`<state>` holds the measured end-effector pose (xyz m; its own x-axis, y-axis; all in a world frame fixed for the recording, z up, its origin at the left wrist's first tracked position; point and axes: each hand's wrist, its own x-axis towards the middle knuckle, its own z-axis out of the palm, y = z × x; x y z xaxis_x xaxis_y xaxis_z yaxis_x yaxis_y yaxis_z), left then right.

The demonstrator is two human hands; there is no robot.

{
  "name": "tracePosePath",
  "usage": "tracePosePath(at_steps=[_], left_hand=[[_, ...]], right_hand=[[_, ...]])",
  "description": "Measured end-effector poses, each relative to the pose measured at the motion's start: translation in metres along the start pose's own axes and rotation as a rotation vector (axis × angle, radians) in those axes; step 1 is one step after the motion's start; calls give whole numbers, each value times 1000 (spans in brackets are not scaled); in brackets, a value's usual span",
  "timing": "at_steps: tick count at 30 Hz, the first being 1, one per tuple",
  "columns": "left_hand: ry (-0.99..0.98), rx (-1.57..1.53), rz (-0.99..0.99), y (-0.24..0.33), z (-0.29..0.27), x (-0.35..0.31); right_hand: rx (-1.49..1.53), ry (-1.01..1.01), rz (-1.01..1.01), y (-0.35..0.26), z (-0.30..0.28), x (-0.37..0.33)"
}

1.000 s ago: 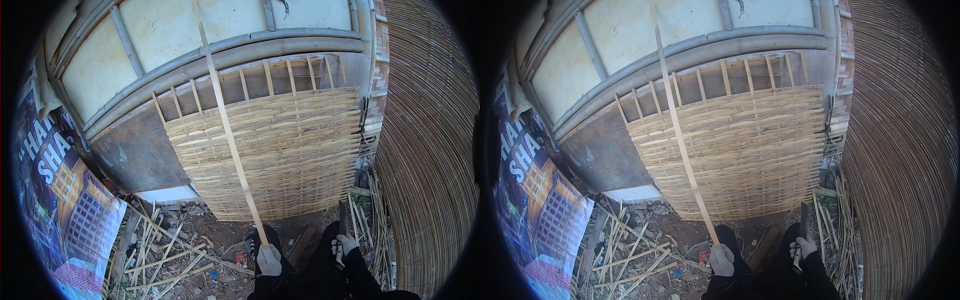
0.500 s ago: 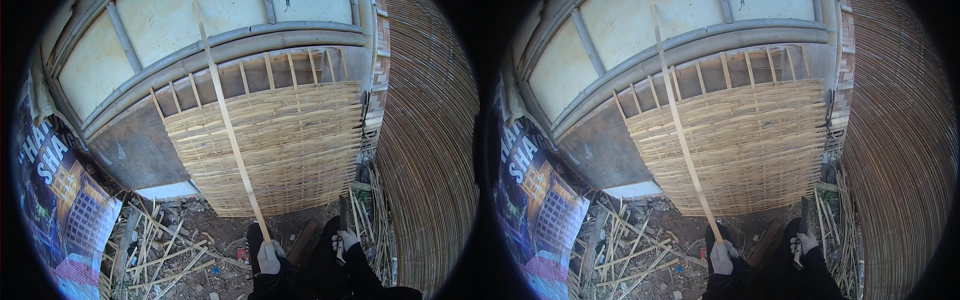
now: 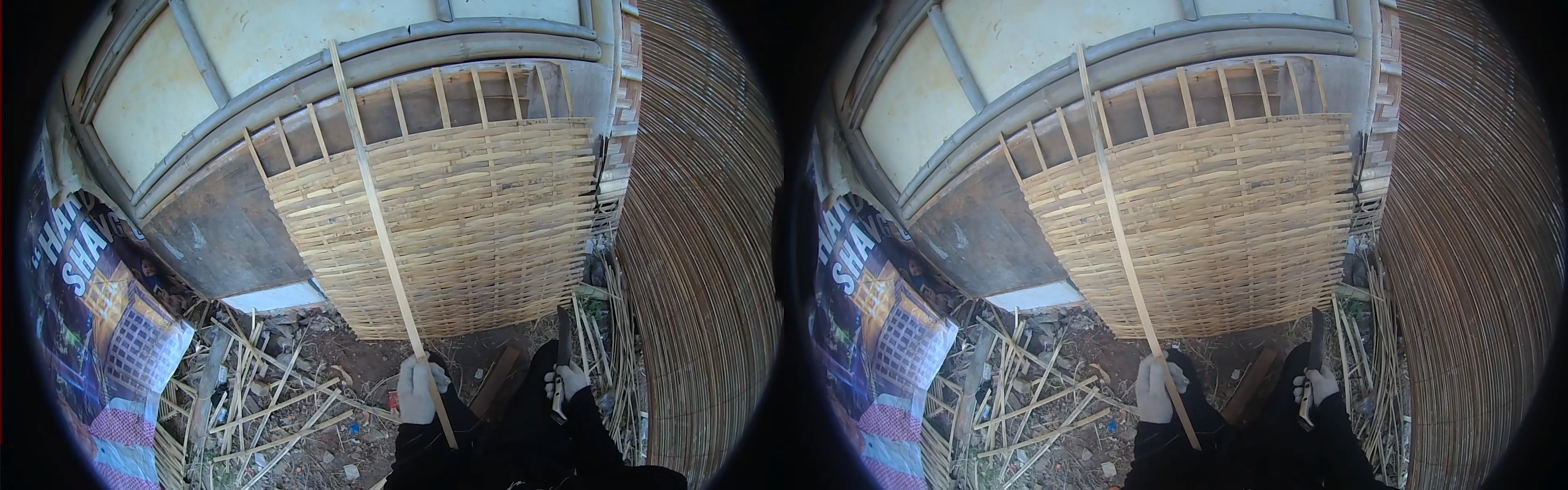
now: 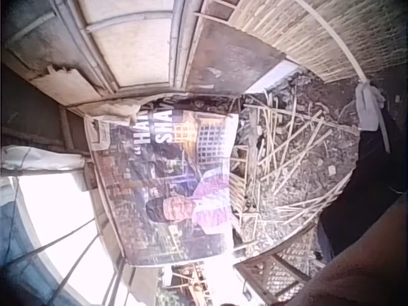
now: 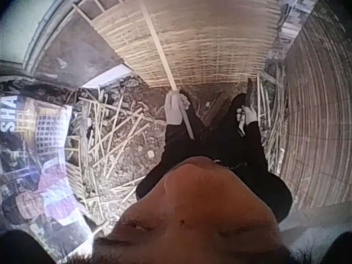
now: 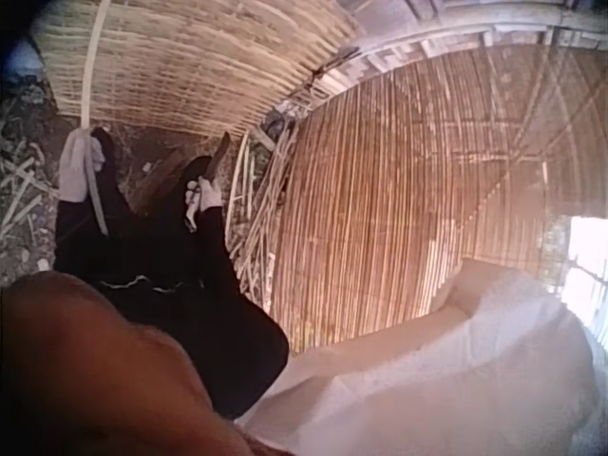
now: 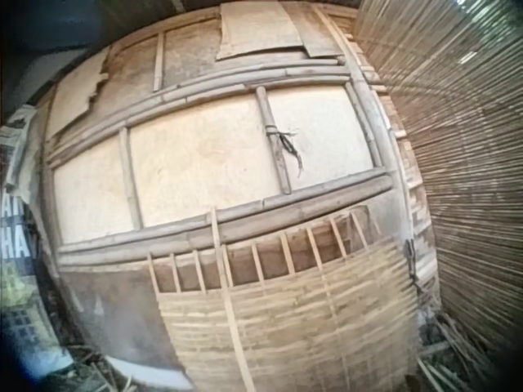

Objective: The person weaves thin bamboo strips into a wooden frame by hand and with a large blade to secure them into place.

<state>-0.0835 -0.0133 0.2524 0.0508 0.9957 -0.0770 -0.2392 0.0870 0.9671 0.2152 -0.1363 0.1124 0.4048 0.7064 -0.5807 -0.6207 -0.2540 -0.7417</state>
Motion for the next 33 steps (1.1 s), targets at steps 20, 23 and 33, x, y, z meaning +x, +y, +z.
tracePosePath(at_steps=[20, 23, 33], left_hand=[[375, 380, 292, 19, -118, 29], [416, 639, 579, 14, -130, 23], [310, 806, 355, -25, -95, -45]], right_hand=[[-42, 63, -154, 12, 12, -8], [27, 58, -190, 13, 16, -14], [-96, 112, -435, 24, 27, -27]])
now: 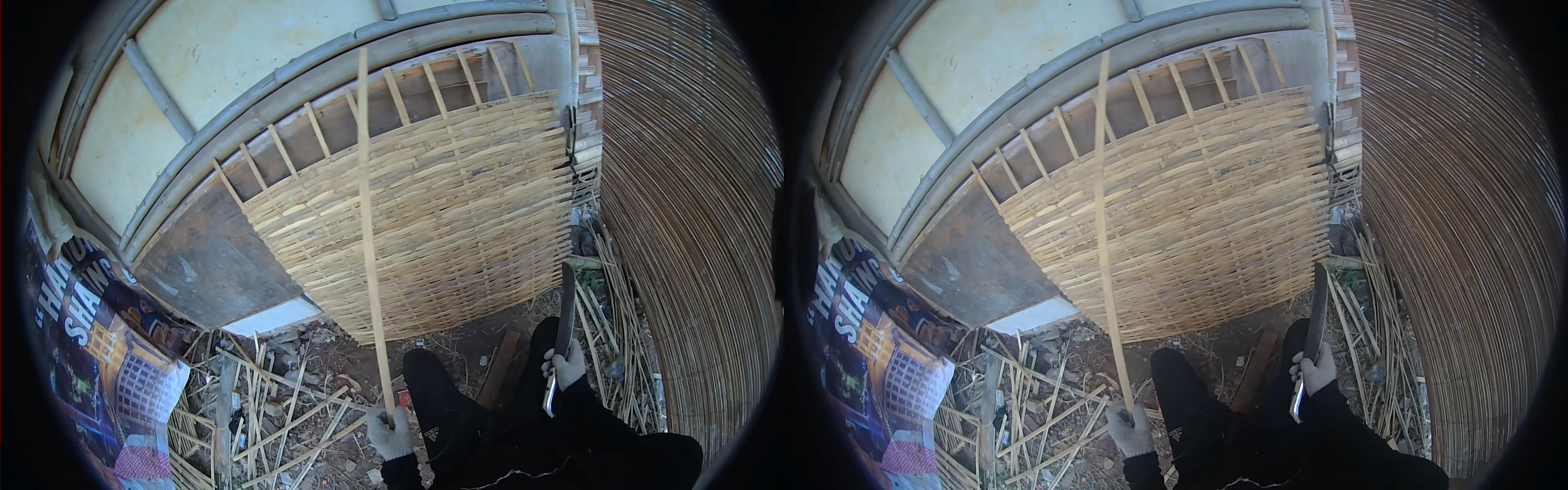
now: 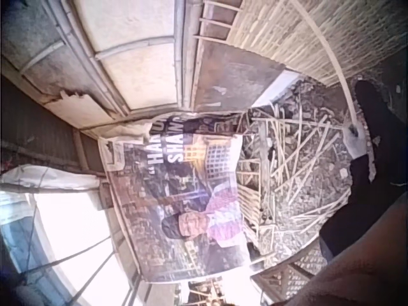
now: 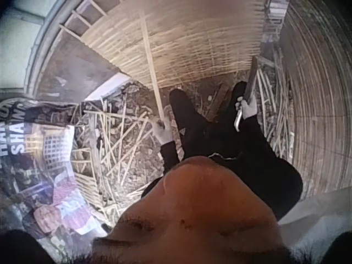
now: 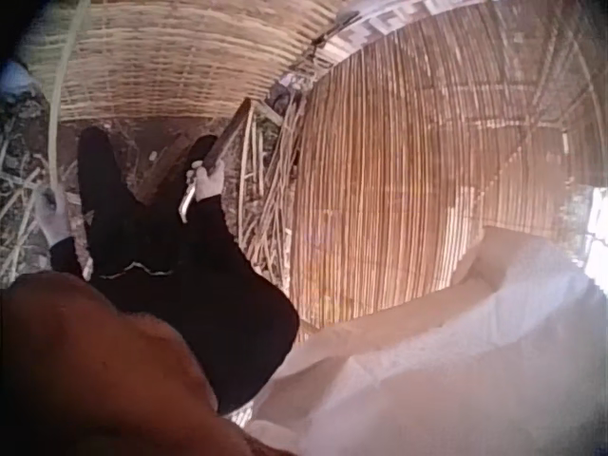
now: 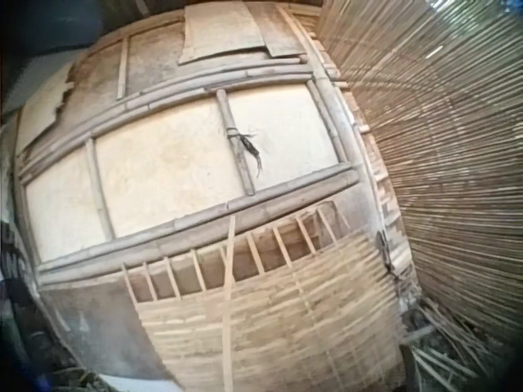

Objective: The person weaves thin bamboo strips into a wooden frame by hand and with a large blade to secure them into place.

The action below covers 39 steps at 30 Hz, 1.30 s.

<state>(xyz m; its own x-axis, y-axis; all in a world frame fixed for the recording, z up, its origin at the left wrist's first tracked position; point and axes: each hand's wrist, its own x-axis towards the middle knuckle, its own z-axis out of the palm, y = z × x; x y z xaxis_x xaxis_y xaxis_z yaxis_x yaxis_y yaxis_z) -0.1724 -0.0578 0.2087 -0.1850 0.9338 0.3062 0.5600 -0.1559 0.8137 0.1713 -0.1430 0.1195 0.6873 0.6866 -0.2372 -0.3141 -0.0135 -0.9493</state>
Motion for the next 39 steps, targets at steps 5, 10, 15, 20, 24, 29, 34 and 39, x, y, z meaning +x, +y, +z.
tracePosePath(at_steps=[5, 10, 15, 20, 24, 29, 34, 39], left_hand=[[-137, 51, 66, 2, 1, -14], [-253, 109, 140, -9, -4, -25], [-353, 142, 105, 5, -17, -42], [-331, 143, 78, 16, -21, -57], [-293, 68, 181, 1, -28, -69], [-340, -13, 71, -16, -34, -87], [-464, -78, 44, -27, -45, -92], [-577, 23, 267, -20, -59, -97]], right_hand=[[308, -3, 89, -12, 8, -4], [436, -127, 73, -39, 30, -19], [591, -297, 132, -67, 41, -30], [740, -417, 282, -62, 41, -19], [790, -509, 429, -68, 53, -30], [724, -488, 364, -79, 83, -36], [781, -561, 276, -84, 100, -26], [582, -514, 177, -97, 102, -38]])
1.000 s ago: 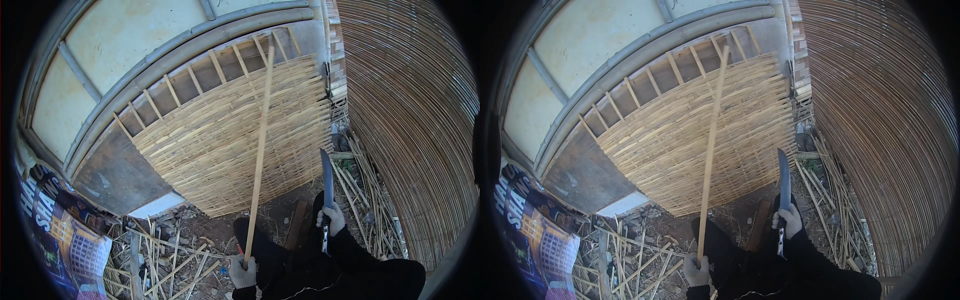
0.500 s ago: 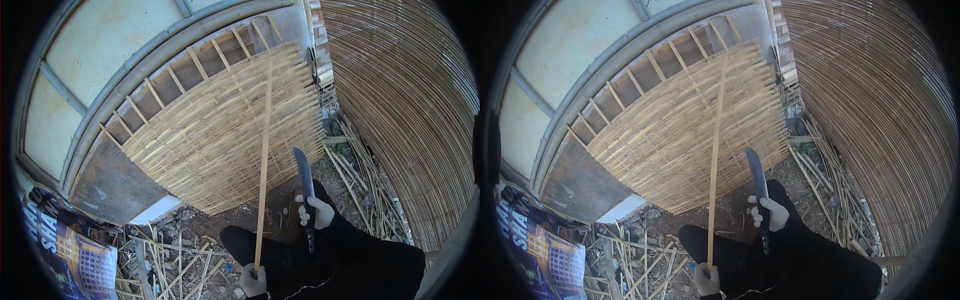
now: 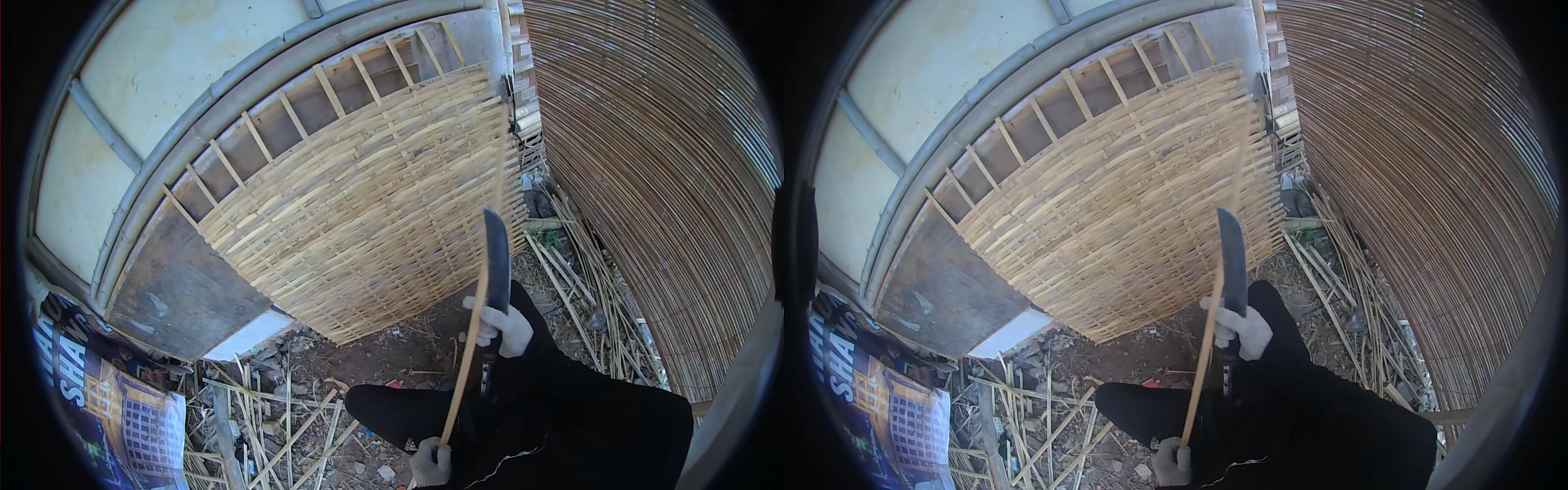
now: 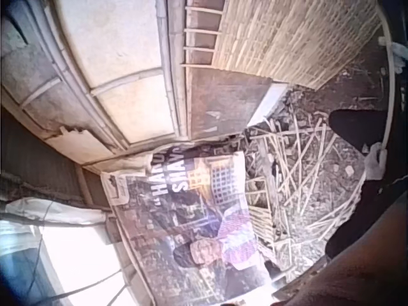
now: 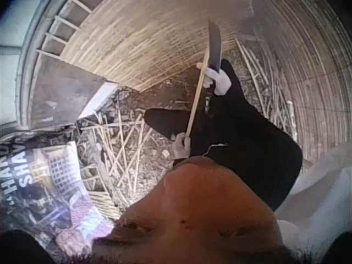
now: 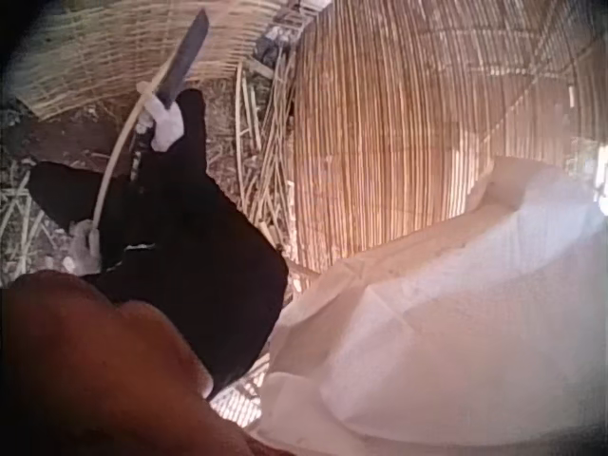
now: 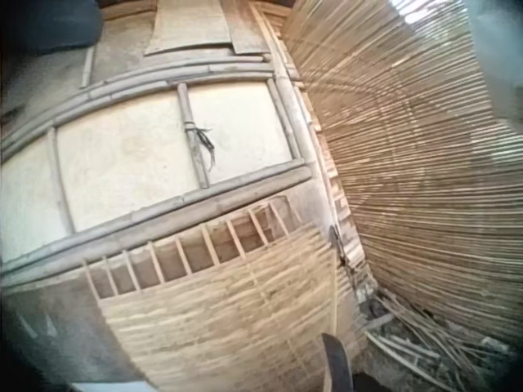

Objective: The person weaves thin bamboo strips into a wooden frame by hand and with a large blade to secure them into place.

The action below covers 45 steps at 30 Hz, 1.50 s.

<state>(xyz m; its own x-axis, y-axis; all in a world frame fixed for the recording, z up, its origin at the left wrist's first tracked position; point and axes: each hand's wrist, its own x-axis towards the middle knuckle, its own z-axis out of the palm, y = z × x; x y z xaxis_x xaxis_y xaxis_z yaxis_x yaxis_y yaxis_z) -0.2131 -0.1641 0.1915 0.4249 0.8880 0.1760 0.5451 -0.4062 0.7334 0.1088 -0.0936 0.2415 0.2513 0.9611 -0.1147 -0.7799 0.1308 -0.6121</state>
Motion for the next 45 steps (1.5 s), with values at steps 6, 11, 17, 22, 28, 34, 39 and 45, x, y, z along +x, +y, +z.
tracePosePath(at_steps=[6, 11, 17, 22, 28, 34, 39, 45], left_hand=[[-150, -162, -14, -15, -5, 3], [-24, -313, 12, 23, -10, 68], [-62, -579, -88, 72, -4, 150], [-99, -521, -96, 96, 14, 178], [-121, -661, -364, 83, 12, 176], [-177, -750, -340, 85, 15, 175], [-157, -683, -226, 77, 23, 172], [-310, -550, -334, 80, 16, 156]], right_hand=[[-74, 105, -70, -6, 3, -22], [-67, 77, -15, -6, 9, -31], [-319, 30, 135, 12, 42, -35], [-543, -11, 179, 27, 32, -24], [-713, 3, 99, 8, 40, -14], [-1157, -73, -36, 3, 32, -2], [-1286, -63, -87, -7, 35, 2], [-1384, -74, -304, -31, 26, 19]])
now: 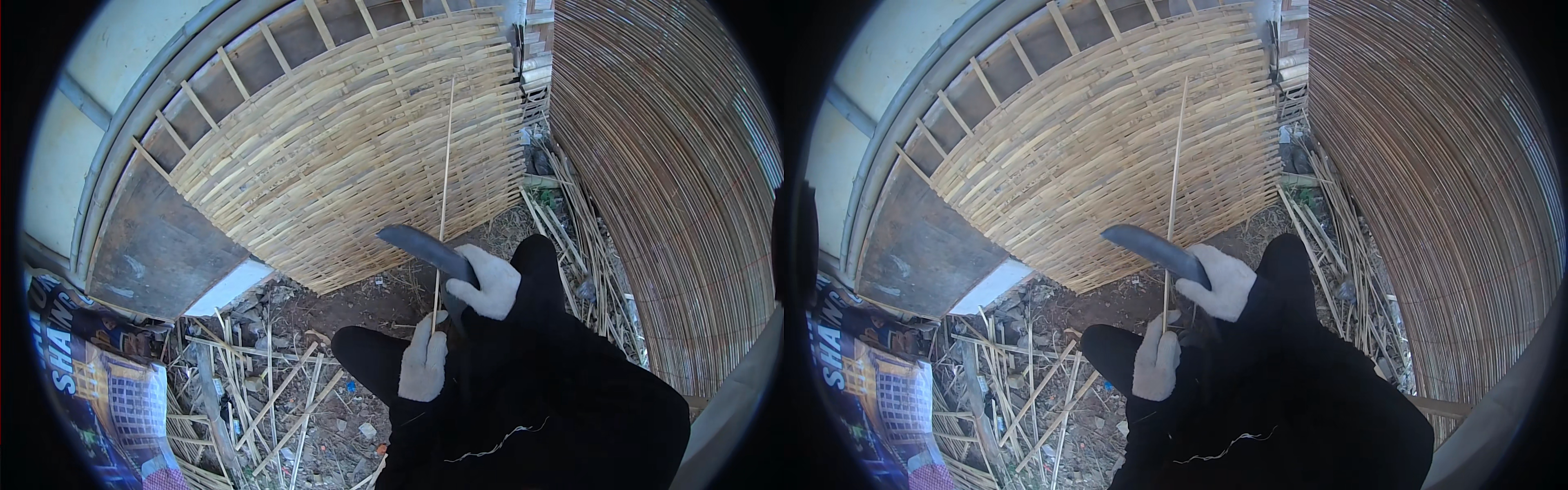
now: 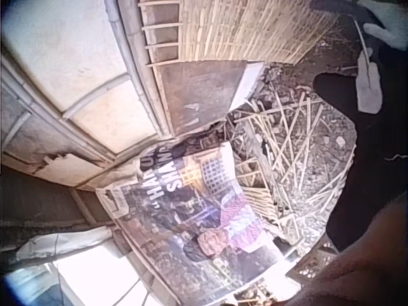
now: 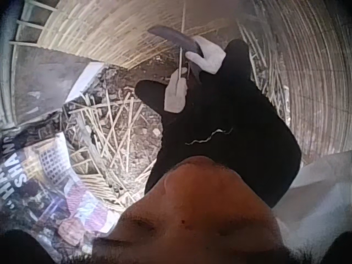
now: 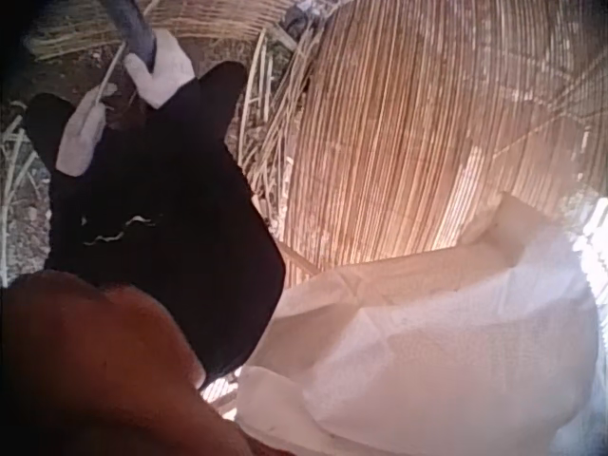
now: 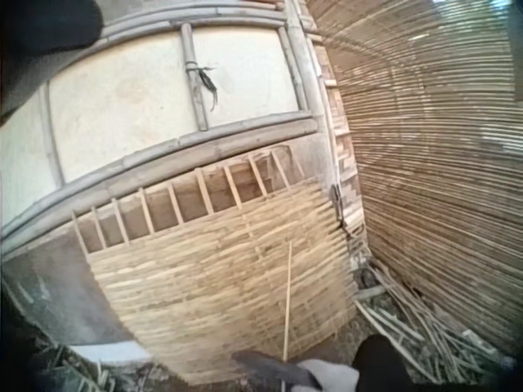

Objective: The person weaves thin bamboo strips into a wooden frame by hand and with a large blade to secure them into place.

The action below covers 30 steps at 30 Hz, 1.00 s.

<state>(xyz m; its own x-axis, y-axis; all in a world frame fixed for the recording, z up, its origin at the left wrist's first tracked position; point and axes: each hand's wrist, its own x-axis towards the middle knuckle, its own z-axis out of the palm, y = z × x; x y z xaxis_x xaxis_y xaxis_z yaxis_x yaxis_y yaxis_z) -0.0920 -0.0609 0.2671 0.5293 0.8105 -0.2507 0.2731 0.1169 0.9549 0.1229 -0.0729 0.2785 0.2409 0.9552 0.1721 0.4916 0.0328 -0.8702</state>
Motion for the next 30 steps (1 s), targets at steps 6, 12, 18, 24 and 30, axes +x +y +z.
tracePosePath(at_steps=[6, 12, 18, 24, 30], left_hand=[[-18, 123, 6, -4, 0, -2], [-2, 257, 74, -16, -5, -6], [-52, 215, -28, -23, -7, -12], [-23, 127, -56, -26, 4, -15], [-4, 177, -12, -10, 13, -7]], right_hand=[[-84, -249, -1, 4, -5, -3], [-162, -337, -69, 23, -11, 8], [-183, -388, 0, 22, -11, 3], [-402, -192, -195, 31, -1, 3], [-402, -259, -43, 30, -4, 15]])
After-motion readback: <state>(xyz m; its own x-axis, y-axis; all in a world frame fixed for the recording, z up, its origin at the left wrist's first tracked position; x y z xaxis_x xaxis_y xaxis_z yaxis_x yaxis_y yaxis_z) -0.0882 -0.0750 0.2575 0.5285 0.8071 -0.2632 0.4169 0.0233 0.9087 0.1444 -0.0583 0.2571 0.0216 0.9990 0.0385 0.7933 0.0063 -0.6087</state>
